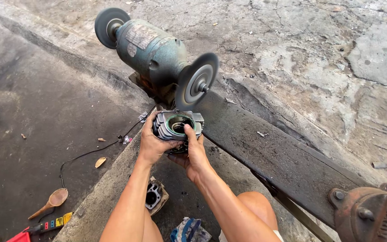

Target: Cleaning a motorcycle engine cylinder head using a bench grinder

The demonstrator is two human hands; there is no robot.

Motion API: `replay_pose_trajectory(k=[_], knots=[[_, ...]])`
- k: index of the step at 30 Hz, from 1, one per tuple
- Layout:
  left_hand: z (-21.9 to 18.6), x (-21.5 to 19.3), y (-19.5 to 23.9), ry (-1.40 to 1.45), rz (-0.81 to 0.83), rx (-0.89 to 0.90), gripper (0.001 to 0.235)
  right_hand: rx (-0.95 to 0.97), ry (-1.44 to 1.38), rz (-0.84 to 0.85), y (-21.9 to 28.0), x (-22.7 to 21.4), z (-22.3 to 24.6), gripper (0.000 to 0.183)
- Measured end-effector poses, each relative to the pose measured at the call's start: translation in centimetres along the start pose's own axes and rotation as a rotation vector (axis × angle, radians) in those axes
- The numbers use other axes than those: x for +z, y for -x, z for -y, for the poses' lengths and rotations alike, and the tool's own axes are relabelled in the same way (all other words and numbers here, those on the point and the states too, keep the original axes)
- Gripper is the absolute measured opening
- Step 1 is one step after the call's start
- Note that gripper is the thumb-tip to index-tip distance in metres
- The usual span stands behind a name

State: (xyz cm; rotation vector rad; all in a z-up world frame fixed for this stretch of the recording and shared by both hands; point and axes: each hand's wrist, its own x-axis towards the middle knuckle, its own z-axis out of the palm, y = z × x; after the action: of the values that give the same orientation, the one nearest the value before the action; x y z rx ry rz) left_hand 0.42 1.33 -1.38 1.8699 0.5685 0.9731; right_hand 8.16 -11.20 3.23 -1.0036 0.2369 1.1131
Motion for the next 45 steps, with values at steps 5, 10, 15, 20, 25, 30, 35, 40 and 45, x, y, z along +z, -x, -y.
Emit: replay_pose_trajectory(k=[5, 10, 15, 20, 25, 30, 35, 40, 45], knots=[[1.1, -0.4, -0.3, 0.103, 0.051, -0.036, 0.112, -0.007, -0.009, -0.025, -0.1, 0.2, -0.4, 0.100], [2.7, -0.2, -1.0, 0.165, 0.079, -0.069, 0.113, -0.011, 0.003, -0.069, 1.1, 1.1, 0.4, 0.116], [1.7, -0.3, -0.5, 0.217, 0.150, -0.069, 0.116, -0.067, 0.019, -0.132, 3.7, 2.4, 0.7, 0.109], [-0.6, -2.3, -0.3, 0.334, 0.200, -0.309, 0.113, -0.082, 0.094, 0.014, 5.1, 2.1, 0.2, 0.080], [-0.2, -2.6, 0.4, 0.281, 0.117, -0.322, 0.111, -0.093, 0.127, 0.022, 4.5, 2.7, 0.1, 0.092], [1.0, -1.6, 0.5, 0.444, 0.021, -0.229, 0.112, -0.136, 0.052, -0.085, 4.2, 3.5, 0.6, 0.121], [1.3, -1.7, 0.1, 0.464, 0.017, -0.242, 0.113, -0.141, 0.053, -0.082, 2.8, 3.2, 0.1, 0.125], [0.9, -1.9, -0.1, 0.443, 0.013, -0.230, 0.115, -0.151, 0.066, -0.069, 3.0, 3.4, 0.3, 0.127], [-0.6, -2.0, -0.7, 0.319, 0.035, -0.172, 0.114, -0.133, 0.060, -0.051, 3.9, 3.9, 0.4, 0.117]])
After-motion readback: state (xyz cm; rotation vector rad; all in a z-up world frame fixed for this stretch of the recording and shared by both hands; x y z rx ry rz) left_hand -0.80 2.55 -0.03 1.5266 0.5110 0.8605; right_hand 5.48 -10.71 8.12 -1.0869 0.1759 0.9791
